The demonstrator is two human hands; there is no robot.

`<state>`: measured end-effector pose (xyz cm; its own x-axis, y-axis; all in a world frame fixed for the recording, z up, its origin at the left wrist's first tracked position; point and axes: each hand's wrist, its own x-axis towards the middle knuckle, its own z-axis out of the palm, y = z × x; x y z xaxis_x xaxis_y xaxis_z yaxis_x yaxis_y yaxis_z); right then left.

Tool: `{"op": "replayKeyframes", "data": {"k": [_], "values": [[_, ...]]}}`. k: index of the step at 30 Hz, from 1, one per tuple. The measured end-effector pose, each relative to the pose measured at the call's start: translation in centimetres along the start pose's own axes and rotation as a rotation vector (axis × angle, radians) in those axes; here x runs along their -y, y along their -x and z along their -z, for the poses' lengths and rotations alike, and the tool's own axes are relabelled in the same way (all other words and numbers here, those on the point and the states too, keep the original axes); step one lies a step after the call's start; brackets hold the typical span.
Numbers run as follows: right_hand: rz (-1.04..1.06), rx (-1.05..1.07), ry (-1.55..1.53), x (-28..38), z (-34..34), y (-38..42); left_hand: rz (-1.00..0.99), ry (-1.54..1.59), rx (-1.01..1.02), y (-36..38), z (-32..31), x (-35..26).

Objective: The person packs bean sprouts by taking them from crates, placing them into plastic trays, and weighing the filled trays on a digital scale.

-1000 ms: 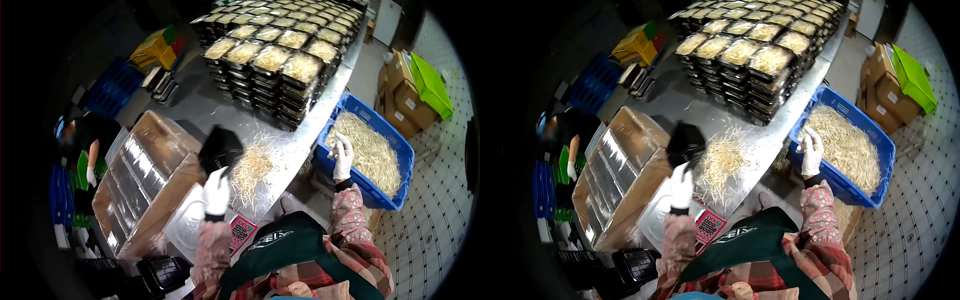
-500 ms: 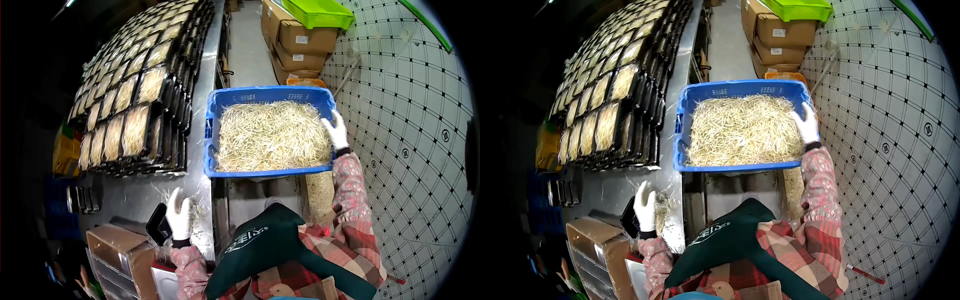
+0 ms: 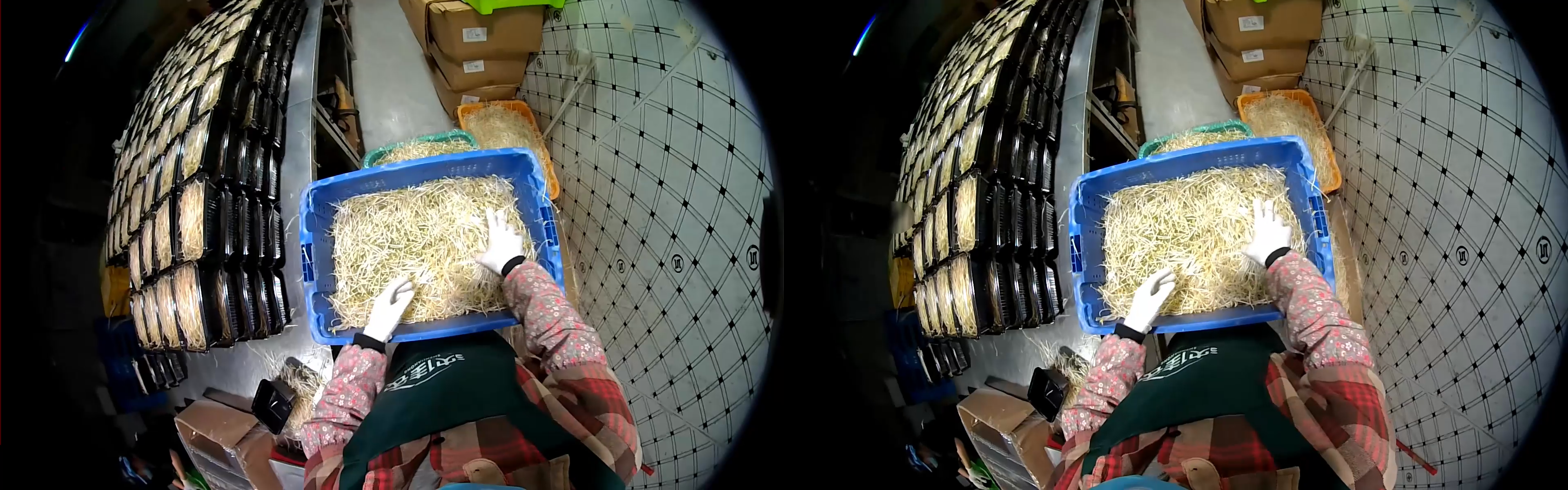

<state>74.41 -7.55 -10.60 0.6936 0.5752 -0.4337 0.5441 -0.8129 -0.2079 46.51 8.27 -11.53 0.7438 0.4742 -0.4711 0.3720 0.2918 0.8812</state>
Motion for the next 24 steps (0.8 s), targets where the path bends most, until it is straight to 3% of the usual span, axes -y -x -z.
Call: {"op": "replayKeyframes", "data": {"k": [2,4,6,8,9,10,13,16,17,18,20,21,22,23,24], "values": [[-0.070,-0.008,0.094,0.3,0.8,0.6,0.060,0.012,0.134,-1.3,-3.2,-2.2],[-0.086,0.031,0.075,1.0,0.5,0.9,-0.042,-0.308,0.106,-5.1,-6.3,2.3],[-0.092,0.057,0.016,2.0,-0.5,1.9,-0.029,-0.452,0.109,-6.3,-9.5,1.8],[-0.107,0.025,-0.022,2.3,-1.6,3.0,-0.037,-0.638,-0.072,-8.1,-12.4,5.5],[-0.099,-0.046,-0.130,1.8,-3.2,2.9,-0.007,-0.577,-0.177,-8.2,-13.7,4.9],[-0.091,-0.119,-0.238,1.7,-4.1,3.1,0.120,-0.215,-0.112,-10.7,-13.8,8.9],[-0.064,-0.233,-0.437,2.9,-4.2,4.8,0.387,0.203,0.032,-6.5,-13.6,-1.8],[0.154,-0.419,-0.678,6.0,-2.9,6.5,0.293,0.401,0.032,-5.4,-11.1,-1.7],[0.138,-0.307,-0.658,8.5,0.7,7.9,0.198,0.399,0.041,-4.5,-9.0,-2.8],[0.313,-0.365,-0.561,9.5,0.4,7.2,0.083,0.369,0.058,-3.6,-6.6,-4.3],[0.448,-0.270,-0.809,12.0,-1.4,7.0,-0.063,0.308,0.055,-2.6,-1.3,-6.3],[0.450,-0.127,-0.756,12.8,-0.7,7.0,0.063,0.433,0.031,-2.5,1.4,-5.5],[0.454,0.015,-0.698,13.3,0.2,6.6,0.182,0.345,-0.040,-3.1,4.5,-4.2],[0.516,-0.098,-0.651,12.4,-1.7,3.7,0.106,0.139,-0.127,-4.6,8.7,0.5],[0.478,-0.094,-0.835,10.8,-1.1,1.5,0.033,-0.067,-0.215,-5.4,11.5,4.4]]}}
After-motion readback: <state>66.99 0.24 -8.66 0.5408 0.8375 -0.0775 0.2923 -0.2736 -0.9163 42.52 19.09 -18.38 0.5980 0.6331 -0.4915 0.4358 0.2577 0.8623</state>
